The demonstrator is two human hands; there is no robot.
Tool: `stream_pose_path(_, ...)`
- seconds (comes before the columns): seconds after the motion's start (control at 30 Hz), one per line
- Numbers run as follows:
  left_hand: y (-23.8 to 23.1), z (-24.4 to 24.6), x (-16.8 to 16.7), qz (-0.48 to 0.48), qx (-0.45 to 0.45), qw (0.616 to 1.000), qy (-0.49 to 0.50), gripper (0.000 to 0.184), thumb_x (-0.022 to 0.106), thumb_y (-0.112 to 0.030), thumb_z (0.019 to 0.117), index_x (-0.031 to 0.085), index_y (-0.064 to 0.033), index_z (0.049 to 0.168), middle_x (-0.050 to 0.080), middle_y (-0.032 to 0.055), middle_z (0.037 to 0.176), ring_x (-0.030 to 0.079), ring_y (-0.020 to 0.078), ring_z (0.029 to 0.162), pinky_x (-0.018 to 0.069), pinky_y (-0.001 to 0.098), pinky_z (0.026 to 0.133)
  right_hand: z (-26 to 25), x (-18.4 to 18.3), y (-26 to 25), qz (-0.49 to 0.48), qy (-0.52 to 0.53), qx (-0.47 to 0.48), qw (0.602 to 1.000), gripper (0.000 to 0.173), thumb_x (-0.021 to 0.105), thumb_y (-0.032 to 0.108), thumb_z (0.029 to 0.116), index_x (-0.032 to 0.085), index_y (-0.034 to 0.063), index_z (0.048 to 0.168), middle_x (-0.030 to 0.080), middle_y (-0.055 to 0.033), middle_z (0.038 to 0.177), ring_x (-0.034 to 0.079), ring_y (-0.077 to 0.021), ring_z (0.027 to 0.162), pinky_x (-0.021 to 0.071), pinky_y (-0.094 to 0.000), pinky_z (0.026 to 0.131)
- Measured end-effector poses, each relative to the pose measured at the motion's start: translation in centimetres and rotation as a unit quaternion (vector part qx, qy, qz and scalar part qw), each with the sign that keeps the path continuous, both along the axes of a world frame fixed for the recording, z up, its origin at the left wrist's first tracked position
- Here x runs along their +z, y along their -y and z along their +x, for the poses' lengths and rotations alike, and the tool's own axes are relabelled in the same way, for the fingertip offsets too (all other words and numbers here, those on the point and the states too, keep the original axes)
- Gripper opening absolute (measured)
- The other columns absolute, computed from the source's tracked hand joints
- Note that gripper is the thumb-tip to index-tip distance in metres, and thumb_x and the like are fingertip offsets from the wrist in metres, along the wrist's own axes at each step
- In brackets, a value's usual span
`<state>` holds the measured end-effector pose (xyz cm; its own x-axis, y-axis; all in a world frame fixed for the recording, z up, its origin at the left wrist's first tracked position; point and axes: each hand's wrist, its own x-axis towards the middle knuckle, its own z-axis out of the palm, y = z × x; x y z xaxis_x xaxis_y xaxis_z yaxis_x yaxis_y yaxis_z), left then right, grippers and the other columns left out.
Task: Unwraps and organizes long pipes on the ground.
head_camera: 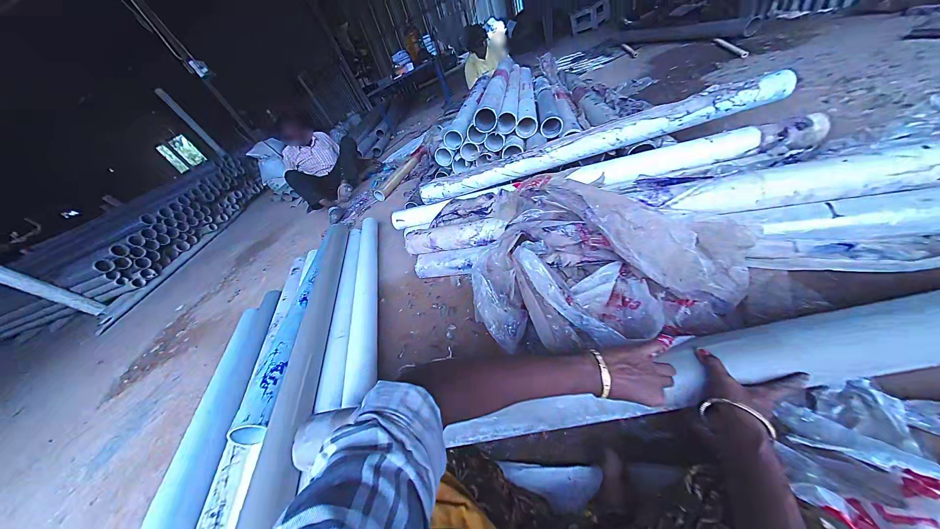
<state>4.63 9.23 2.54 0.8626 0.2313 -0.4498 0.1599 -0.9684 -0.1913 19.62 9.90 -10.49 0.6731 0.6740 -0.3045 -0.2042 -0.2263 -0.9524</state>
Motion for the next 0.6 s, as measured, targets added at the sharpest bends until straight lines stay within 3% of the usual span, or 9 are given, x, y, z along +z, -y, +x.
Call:
stream_pose_path(0.1, -0.5, -1.4, -0.5, -0.026, 0.033, 0.998, 0.056, 0.027, 0.052, -0.003, 0.1032, 0.074, -0.0012, 0.118, 0.052, 0.0206, 0.152, 0.031, 0.0382, 0.153, 0.0114, 0.0626, 0.124, -0.2, -0.5, -0.2, -0.004, -0.024, -0.020, 1.000, 0.129, 0.084, 0.018, 0.0808, -0.016, 0.0115, 0.163, 0.010, -0.0192, 0.171, 0.024, -0.0255, 0.156, 0.0294, -0.0358, 0.122)
stream_pose_path(0.17, -0.8, -2.6, -0.9, -0.046, 0.056, 0.993, 0.094, 0.027, 0.055, -0.010, 0.1039, 0.074, -0.0059, 0.123, 0.049, 0.0198, 0.155, 0.028, 0.0381, 0.155, 0.0079, 0.0629, 0.124, -0.4, -0.4, -0.4, -0.014, -0.028, -0.030, 0.999, 0.129, 0.084, 0.018, 0.0805, -0.016, 0.0103, 0.163, 0.009, -0.0190, 0.171, 0.022, -0.0252, 0.156, 0.0283, -0.0350, 0.123)
stream_pose_path(0.3, -0.9, -4.7, -2.6, -0.038, 0.066, 0.976, 0.206, 0.027, 0.056, -0.016, 0.1038, 0.077, -0.0079, 0.118, 0.057, 0.0215, 0.148, 0.040, 0.0409, 0.148, 0.0178, 0.0637, 0.122, -0.2, -0.8, -0.6, -0.017, -0.005, -0.028, 0.999, 0.130, 0.086, 0.021, 0.0786, -0.013, 0.0083, 0.163, 0.008, -0.0193, 0.171, 0.021, -0.0249, 0.157, 0.0269, -0.0345, 0.123)
stream_pose_path(0.43, -0.9, -5.7, -4.8, -0.016, 0.057, 0.953, 0.296, 0.023, 0.059, -0.016, 0.1015, 0.079, -0.0099, 0.113, 0.062, 0.0230, 0.139, 0.049, 0.0439, 0.141, 0.0280, 0.0627, 0.118, -0.4, 0.0, -0.3, -0.019, 0.000, -0.019, 1.000, 0.127, 0.083, 0.019, 0.0826, -0.015, 0.0074, 0.162, 0.004, -0.0197, 0.171, 0.018, -0.0230, 0.157, 0.0242, -0.0320, 0.124)
stream_pose_path(0.6, -0.9, -6.1, -5.1, -0.026, 0.065, 0.946, 0.316, 0.024, 0.058, -0.017, 0.1029, 0.078, -0.0086, 0.112, 0.064, 0.0222, 0.136, 0.050, 0.0434, 0.140, 0.0286, 0.0627, 0.118, -0.7, 0.7, 0.0, -0.035, 0.012, -0.010, 0.999, 0.125, 0.082, 0.020, 0.0845, -0.016, 0.0086, 0.162, 0.003, -0.0179, 0.172, 0.017, -0.0217, 0.158, 0.0226, -0.0310, 0.124)
